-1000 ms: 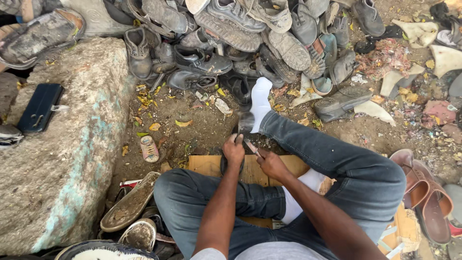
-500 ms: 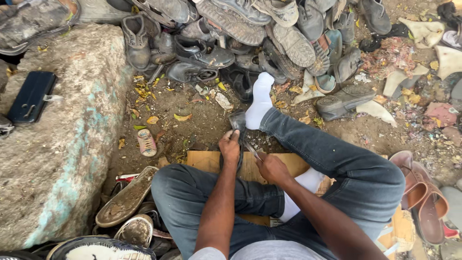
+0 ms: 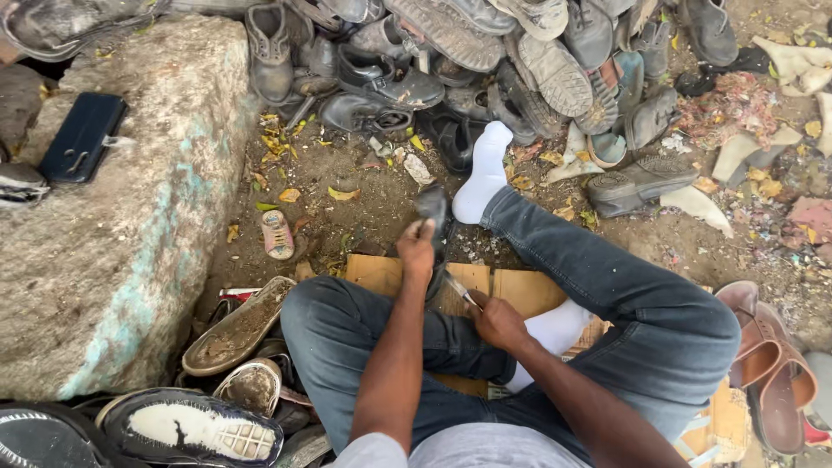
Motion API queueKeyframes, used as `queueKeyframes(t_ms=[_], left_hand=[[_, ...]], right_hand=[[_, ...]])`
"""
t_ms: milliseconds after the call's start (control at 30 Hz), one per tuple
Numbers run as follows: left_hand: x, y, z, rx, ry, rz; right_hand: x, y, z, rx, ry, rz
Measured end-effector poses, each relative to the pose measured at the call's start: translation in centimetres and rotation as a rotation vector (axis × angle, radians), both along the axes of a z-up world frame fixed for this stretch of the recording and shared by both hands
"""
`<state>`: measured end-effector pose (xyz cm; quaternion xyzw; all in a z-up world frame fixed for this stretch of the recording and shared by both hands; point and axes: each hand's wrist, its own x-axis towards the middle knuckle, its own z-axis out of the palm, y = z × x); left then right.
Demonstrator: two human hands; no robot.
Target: The person sits on the ground and uses a knife to scrape and trim the sole and edges of a black shoe. They repeatedly scrape the sole, flip the shoe, and continue trimming the edges and sole area.
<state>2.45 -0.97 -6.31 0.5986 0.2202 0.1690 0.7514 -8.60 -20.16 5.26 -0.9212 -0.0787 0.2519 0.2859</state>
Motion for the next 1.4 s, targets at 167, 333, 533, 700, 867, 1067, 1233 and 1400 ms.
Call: queueKeyframes(t_ms=[167, 333, 533, 700, 867, 1067, 1233, 1400], left_hand=[[-4.9, 0.9, 9.7, 1.159, 0.351, -0.362], [-7.2, 0.3, 12.2, 1.019, 0.519, -0.63], [-4.3, -0.1, 4.6, 1.15, -0.034, -0.347], [-3.2, -0.5, 1.2, 0.852, -0.099, -0.323], [-3.6, -0.1, 2.2, 0.659, -0.006, -0.292], [-3.9, -0.5, 4.3, 0.487, -0.005, -0.321], [-4.3, 0.0, 5.1, 0.424, 0.037, -0.319], [-4.6, -1.4, 3.7, 0.009, 0.04, -0.284]], right_hand=[[1.9, 1.0, 0.7, -0.047, 0.062, -0.022], [2.2, 1.0, -0.2, -0.072, 0.104, -0.034], [6.6, 0.8, -6.0, 0.215, -0.006, -0.045], [7.5, 1.3, -6.6, 0.357, -0.105, -0.001], [0.8, 0.4, -2.0, 0.215, 0.049, -0.126], [2.5, 0.2, 0.9, 0.307, 0.108, -0.148], [1.1, 2.4, 0.5, 0.295, -0.09, -0.119], [-3.6, 0.2, -1.4, 0.245, 0.014, -0.166]])
